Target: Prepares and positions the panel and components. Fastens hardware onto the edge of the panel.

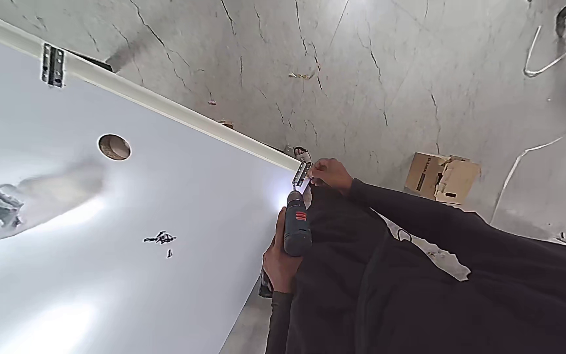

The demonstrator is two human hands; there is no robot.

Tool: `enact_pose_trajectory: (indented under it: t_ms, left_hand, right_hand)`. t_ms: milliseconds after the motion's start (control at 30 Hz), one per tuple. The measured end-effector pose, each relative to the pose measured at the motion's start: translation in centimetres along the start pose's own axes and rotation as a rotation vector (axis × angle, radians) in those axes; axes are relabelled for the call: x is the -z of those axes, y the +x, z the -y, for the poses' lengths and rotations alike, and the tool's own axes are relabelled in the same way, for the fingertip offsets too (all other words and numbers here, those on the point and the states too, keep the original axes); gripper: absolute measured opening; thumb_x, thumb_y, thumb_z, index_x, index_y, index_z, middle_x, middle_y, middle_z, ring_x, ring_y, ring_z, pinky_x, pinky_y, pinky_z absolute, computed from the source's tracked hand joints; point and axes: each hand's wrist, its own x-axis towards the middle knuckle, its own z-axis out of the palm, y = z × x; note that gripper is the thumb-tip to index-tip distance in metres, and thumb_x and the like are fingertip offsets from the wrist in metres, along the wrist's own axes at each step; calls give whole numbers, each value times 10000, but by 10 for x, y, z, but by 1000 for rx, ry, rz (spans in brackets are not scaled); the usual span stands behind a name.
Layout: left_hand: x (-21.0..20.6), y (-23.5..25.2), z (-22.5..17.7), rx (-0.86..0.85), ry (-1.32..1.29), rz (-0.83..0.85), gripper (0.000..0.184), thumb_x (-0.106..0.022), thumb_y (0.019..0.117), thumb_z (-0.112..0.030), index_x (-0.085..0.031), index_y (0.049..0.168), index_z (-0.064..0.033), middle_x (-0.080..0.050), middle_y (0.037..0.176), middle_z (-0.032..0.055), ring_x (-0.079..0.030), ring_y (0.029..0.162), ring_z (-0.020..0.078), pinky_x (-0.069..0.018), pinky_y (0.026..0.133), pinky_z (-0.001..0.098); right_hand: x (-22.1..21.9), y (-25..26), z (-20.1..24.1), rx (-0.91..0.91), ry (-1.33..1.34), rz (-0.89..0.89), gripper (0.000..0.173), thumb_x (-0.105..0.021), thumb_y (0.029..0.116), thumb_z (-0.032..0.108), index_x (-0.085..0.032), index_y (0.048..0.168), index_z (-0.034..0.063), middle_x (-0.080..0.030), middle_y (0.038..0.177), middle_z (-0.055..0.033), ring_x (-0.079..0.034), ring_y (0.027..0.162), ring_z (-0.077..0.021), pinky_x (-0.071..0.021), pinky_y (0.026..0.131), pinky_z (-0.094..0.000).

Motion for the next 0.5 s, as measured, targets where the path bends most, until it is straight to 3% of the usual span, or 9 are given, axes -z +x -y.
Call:
enact_pose_trajectory:
  t_ms: [67,167,267,500]
  left_hand:
    - [-3,4,0,-13,-3,-7,816,-717,792,-380,-467,1551,-215,-764,1013,166,-723,787,414,-526,637,657]
    - [-3,10,-7,33,-6,30,883,-785,747,-274,-450,1558,-173,-753,1016,209,-714,840,466,-518,710,692]
    - [-7,16,-8,33,-31,-17,847,-797,745,-225,-488,1529,-142,-758,1011,196,-727,854,436,-537,734,674]
    - [-12,15,-11,91,4,-5,827,-804,768,-264,-492,1530,-189,-755,1025,194,-719,897,452,-529,748,688]
  right_hand:
    - [3,0,4,36,-32,22,262,-666,1008,180,-638,1219,26,-720,984,-131,-702,770,-180,-603,744,-358]
    - [5,17,-9,74,-96,41,309,-689,998,219,-653,1237,28,-738,975,-107,-715,785,-166,-612,743,-355]
    - [6,29,-18,112,-129,54,316,-684,998,232,-659,1237,27,-745,982,-99,-724,804,-166,-617,764,-373]
    - [3,30,-25,170,-179,12,264,-658,1011,221,-678,1186,24,-745,1000,-109,-730,828,-192,-619,788,-406]
